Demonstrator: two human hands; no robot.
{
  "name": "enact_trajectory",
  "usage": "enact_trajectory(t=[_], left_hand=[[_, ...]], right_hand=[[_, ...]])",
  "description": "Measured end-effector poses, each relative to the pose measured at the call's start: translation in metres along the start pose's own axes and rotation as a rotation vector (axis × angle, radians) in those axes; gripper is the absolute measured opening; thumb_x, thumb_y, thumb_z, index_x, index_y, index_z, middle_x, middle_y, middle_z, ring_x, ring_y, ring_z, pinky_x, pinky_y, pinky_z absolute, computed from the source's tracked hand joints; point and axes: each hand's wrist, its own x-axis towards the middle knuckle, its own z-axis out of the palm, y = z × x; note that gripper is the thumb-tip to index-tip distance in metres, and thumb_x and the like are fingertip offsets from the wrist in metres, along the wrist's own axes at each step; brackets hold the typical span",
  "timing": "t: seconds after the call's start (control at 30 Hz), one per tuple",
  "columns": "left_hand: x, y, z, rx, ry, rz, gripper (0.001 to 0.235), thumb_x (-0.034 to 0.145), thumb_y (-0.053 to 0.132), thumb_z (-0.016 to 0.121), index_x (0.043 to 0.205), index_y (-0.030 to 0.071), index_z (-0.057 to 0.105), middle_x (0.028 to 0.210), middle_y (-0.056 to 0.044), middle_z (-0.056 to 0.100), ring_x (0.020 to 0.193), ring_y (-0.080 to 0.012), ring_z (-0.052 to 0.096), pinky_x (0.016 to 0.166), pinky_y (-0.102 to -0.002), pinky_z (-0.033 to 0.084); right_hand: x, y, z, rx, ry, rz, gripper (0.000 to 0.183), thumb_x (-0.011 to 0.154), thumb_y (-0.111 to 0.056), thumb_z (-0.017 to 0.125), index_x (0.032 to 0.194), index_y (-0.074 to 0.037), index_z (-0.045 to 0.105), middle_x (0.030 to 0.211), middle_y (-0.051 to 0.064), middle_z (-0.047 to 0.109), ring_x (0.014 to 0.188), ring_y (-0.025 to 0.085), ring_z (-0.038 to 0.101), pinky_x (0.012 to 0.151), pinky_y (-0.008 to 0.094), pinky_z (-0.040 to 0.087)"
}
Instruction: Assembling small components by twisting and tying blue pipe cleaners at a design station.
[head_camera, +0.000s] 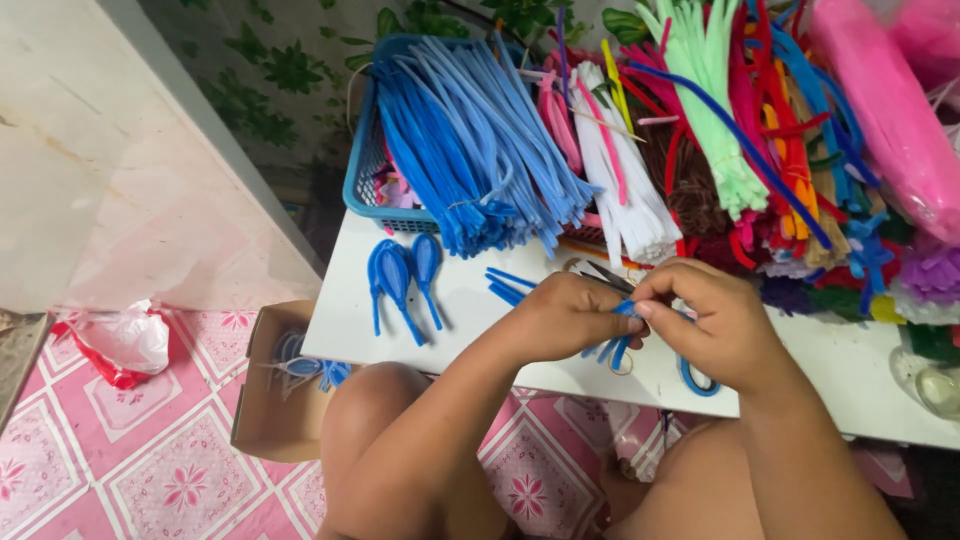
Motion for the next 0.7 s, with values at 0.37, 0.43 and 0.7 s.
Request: enact_trajectory(t=[0.37,0.43,0.7], left_hand=[[-0.041,0.01,-0.098,-0.004,0.437,0.024,0.023,0.089,0.017,0.074,0.069,0.009,0.071,0.056,-0.005,0.063,0.058,-0.014,0.056,0.057,-0.029,0.048],[-0.045,0.007,-0.109,-0.068,0.518,0.031,0.021,0.091,0.016,0.074,0.072,0.008,0.074,0.057,-0.004,0.065,0.058,-0.0127,0.058,0.058,-0.026,0.051],[-0.031,-0.002,-0.101,0.425,0.406,-0.19,0.024,0.091,0.028,0.068,0.079,0.01,0.08,0.057,-0.009,0.069,0.058,-0.0292,0.067,0.061,-0.037,0.053]], right_hand=[[0.093,0.01,0.085,0.012,0.049,-0.103,0.013,0.092,-0.007,0.073,0.105,-0.006,0.074,0.086,0.008,0.07,0.082,0.022,0.069,0.078,0.036,0.056],[0.104,0.012,0.1,-0.129,0.076,-0.181,0.017,0.089,-0.011,0.079,0.106,-0.009,0.075,0.087,0.006,0.07,0.082,0.025,0.073,0.077,0.036,0.057],[0.087,0.034,0.107,-0.532,0.124,-0.101,0.013,0.083,-0.024,0.078,0.086,-0.015,0.069,0.068,0.001,0.059,0.07,0.026,0.067,0.069,0.039,0.057]])
